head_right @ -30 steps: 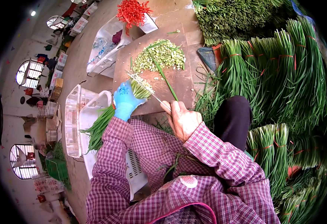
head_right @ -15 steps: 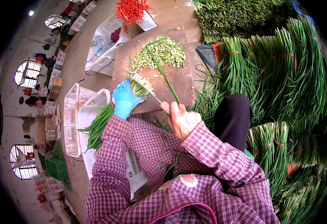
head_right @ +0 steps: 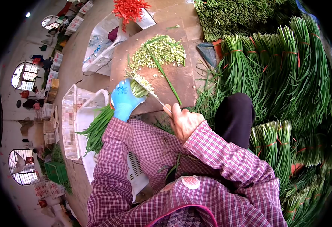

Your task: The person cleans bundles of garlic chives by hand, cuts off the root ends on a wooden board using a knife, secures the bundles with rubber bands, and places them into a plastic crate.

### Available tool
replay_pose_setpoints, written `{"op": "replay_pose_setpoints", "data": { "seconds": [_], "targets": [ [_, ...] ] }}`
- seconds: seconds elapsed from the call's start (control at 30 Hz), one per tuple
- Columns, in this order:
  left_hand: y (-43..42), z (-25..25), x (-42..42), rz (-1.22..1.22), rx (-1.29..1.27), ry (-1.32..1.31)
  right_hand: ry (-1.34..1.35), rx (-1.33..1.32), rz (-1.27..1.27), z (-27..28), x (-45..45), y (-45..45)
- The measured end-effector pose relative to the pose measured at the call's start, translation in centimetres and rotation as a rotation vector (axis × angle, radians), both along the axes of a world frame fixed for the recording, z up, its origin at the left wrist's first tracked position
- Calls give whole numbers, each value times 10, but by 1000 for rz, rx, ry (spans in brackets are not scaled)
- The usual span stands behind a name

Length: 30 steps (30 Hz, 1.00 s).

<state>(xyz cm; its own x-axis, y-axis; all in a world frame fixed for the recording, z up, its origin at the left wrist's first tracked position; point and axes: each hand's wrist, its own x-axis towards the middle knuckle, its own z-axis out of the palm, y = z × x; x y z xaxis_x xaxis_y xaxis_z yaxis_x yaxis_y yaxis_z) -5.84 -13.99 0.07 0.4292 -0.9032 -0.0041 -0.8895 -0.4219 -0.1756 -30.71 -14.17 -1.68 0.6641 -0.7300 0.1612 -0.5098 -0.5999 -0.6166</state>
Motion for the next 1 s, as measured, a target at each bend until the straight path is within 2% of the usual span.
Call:
{"op": "replay_pose_setpoints", "data": {
  "seconds": [0.13,0.2,0.33,0.4,0.5,0.67,0.73,0.87,0.93,1.0],
  "targets": [
    [1,-1,2,-19,-10,10,-67,46,65,1,2,-11],
    [0,-3,4,-24,-16,16,39,120,74,7,4,-15],
    [0,-4,6,-40,-14,10,18,130,108,-2,16,-25],
    [2,-9,8,-107,-105,-35,26,169,113,-9,33,-35],
    [2,-10,5,-76,-60,-28,123,253,136,-9,59,-48],
    [1,-5,8,-66,-101,0,94,268,102,-13,43,-37],
    [1,-7,8,-84,-100,-9,188,332,87,0,30,-31],
    [2,-11,11,-99,-142,-16,157,292,88,-10,60,-36],
    [-2,-7,12,-51,-31,58,182,284,75,-10,84,-48],
    [-1,-7,8,-56,-74,31,117,209,129,-12,106,-60]
  ]
}}
